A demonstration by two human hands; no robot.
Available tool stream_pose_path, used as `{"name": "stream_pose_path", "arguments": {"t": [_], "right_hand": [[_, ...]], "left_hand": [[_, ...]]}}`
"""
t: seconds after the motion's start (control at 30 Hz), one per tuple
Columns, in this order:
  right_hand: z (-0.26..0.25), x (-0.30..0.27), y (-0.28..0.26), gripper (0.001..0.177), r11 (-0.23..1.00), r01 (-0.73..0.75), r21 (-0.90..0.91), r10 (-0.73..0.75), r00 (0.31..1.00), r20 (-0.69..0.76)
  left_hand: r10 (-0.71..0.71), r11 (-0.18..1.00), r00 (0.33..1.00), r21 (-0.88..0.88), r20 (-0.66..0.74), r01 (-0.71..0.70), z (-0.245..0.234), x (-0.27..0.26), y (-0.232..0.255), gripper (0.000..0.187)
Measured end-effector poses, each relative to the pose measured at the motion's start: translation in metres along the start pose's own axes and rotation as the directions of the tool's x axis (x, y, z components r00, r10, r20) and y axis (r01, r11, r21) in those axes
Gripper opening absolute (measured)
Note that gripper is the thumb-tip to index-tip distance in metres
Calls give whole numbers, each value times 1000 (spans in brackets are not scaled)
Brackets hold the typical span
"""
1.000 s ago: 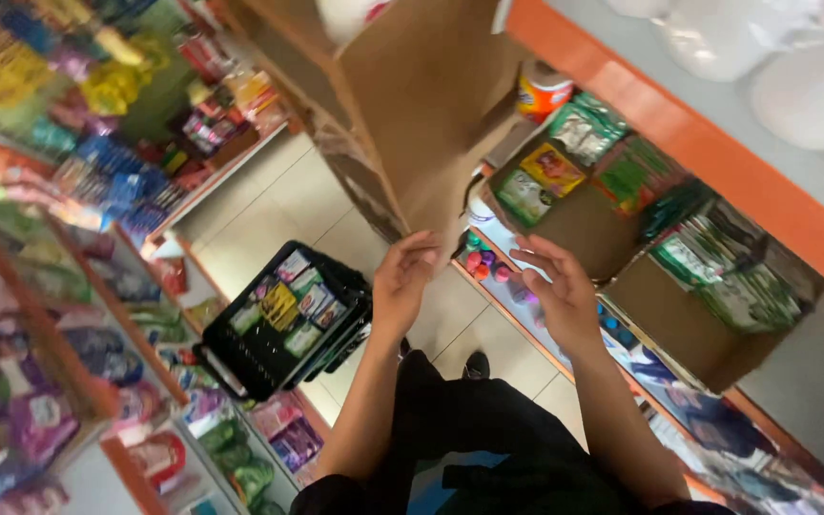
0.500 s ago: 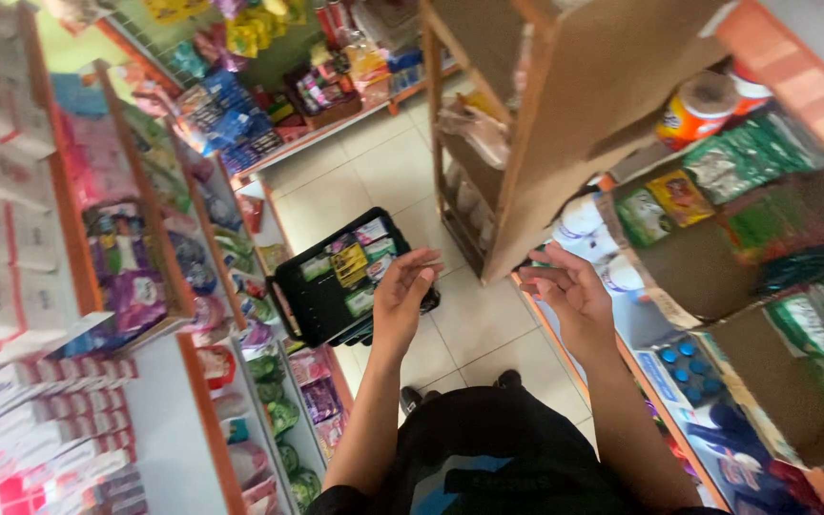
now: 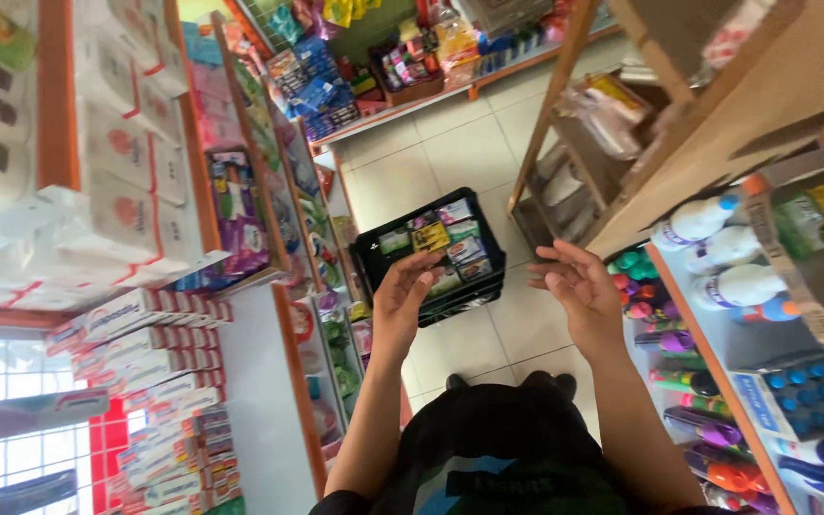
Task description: The person repeatedly picks up small boxes of soap and shampoo from a black tray and places them into a cardboard box on a shelf. The person handles the items one at a time, moving between the tray and the shelf throughout the clip.
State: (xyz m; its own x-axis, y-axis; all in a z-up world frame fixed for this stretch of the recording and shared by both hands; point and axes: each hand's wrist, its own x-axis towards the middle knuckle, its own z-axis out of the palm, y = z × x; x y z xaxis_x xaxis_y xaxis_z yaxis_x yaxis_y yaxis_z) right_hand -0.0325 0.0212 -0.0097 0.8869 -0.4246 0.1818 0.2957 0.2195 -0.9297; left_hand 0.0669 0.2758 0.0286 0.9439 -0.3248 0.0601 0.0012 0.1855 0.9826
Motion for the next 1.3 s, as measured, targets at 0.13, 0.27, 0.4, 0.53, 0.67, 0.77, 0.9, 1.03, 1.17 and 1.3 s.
{"name": "stream_pose_path", "arguments": {"t": [0.13, 0.27, 0.4, 0.53, 0.67, 0.77, 0.9, 1.03, 1.17, 1.3], "right_hand": [[30, 2, 15, 50, 1000, -4, -12, 4, 1000, 11], [57, 7, 19, 49, 1000, -15, -24, 16, 1000, 24], [75, 19, 27, 49, 999, -28, -28, 29, 997, 68], [84, 36, 40, 49, 999, -43, -27, 45, 994, 98], [86, 64, 54, 48, 997, -75, -31, 79, 985, 151], [88, 89, 60, 48, 994, -104, -22, 106, 974, 200], [92, 126, 64, 47, 991, -133, 7, 127, 961, 246], [93, 164, 67, 47, 989, -146, 7, 137, 944, 298], [94, 194, 65, 47, 985, -170, -27, 169, 926, 338], [91, 218, 73, 47, 984, -179, -18, 172, 908, 382]], "left_hand": [[3, 1000, 999, 6, -53, -2, -38, -9, 13, 36], [12, 999, 995, 49, -103, -7, -71, -10, 10, 36], [32, 999, 989, 48, -147, -25, -95, -5, 4, 35], [25, 999, 976, 25, -216, -20, -103, 2, 2, 35], [34, 999, 966, 46, -258, -23, -104, 18, -3, 35], [38, 999, 956, 48, -292, -25, -100, 31, 4, 35], [46, 996, 953, 89, -300, -20, -97, 52, 14, 34], [64, 997, 923, 71, -378, -40, -87, 78, 5, 34], [73, 997, 882, 29, -465, -67, -77, 99, -9, 34], [88, 996, 863, 17, -498, -92, -73, 110, -16, 34]]}}
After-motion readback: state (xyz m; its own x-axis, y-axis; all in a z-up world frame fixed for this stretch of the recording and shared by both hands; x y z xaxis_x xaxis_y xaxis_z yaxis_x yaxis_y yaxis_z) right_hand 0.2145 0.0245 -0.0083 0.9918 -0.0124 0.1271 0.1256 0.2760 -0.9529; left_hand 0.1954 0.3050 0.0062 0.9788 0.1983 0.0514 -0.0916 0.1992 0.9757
